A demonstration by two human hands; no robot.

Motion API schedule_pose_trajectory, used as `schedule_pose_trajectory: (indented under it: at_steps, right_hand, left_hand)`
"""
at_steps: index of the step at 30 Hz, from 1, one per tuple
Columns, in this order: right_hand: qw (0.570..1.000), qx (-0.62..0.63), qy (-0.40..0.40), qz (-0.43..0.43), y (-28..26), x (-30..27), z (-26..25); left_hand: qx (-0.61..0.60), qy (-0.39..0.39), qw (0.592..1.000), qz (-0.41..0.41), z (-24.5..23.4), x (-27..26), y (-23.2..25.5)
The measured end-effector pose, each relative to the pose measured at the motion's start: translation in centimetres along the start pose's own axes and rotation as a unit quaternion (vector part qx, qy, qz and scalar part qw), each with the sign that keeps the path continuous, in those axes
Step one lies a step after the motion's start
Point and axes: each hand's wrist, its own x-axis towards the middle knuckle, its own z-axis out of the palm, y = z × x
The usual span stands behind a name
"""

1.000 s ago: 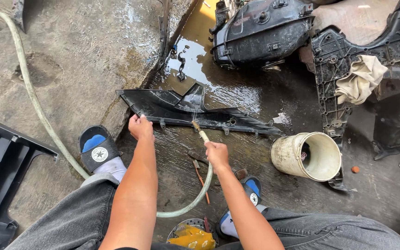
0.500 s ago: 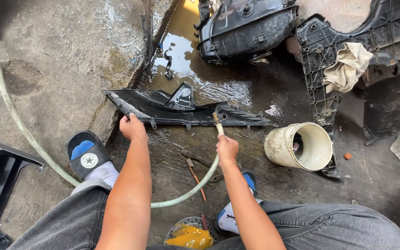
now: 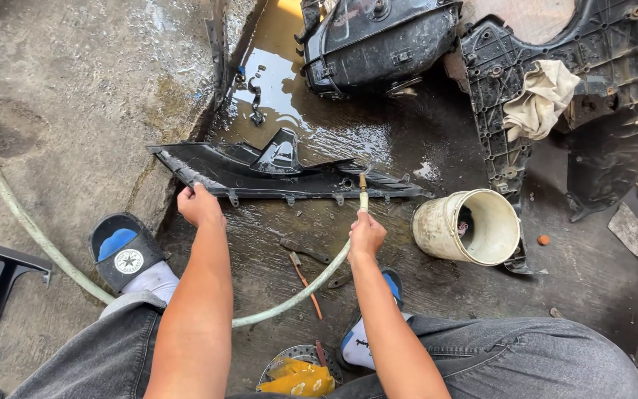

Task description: Cleaning and wiping down motorcycle plastic fairings using a cloth and a detailing tool

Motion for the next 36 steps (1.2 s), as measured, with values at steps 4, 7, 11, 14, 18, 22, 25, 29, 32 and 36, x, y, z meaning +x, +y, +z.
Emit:
schedule_pose_trajectory:
  at_steps: [4, 7, 11, 14, 18, 22, 25, 29, 32, 36]
  right_hand:
    - [1.0, 0.001, -0.028, -0.003, -0.1, -0.3, -0.2]
    - [0.999, 0.009, -0.046, -0.011, 0.0, -0.7, -0.2]
    - [1.0, 0.014, -0.011, 0.006, 2.3, 2.0, -0.9]
    - [0.998, 0.048, 0.032, 0.029, 2.6, 2.3, -1.9]
    - [0.998, 0.038, 0.035, 0.031, 3.9, 1.7, -2.6]
    - [0.999, -0.035, 0.003, 0.038, 5.5, -1.1, -3.0]
    - [0.997, -0.042, -0.045, 0.037, 6.3, -3.0, -2.5]
    - [0.996, -0.054, -0.059, 0.022, 6.4, -3.9, -2.8]
    - [0.995, -0.07, -0.075, 0.01, 5.8, -5.0, -2.8]
    - [0.996, -0.06, -0.063, 0.01, 5.4, -4.5, -3.0]
  left_hand:
    - [-0.017, 0.014, 1.0, 0.001, 0.4, 0.4, -0.4]
    - [-0.026, 0.011, 1.0, 0.001, 0.3, 0.1, -0.2]
    - [-0.038, 0.006, 0.999, 0.012, -0.1, -0.7, 0.7]
    - [-0.029, -0.001, 1.0, -0.004, 0.1, -0.5, 0.6]
    - [-0.031, 0.02, 0.999, -0.008, 0.6, 0.0, -0.2]
    - [-0.029, 0.024, 0.999, -0.02, 1.0, 0.8, -0.9]
    - [0.037, 0.038, 0.998, -0.02, 0.8, -0.3, 0.0]
    - [0.042, 0.037, 0.998, -0.03, -0.2, -2.3, 2.0]
    - [0.033, 0.035, 0.999, -0.023, -0.7, -2.9, 2.4]
    - [0.038, 0.029, 0.998, -0.029, -0.2, -2.2, 1.7]
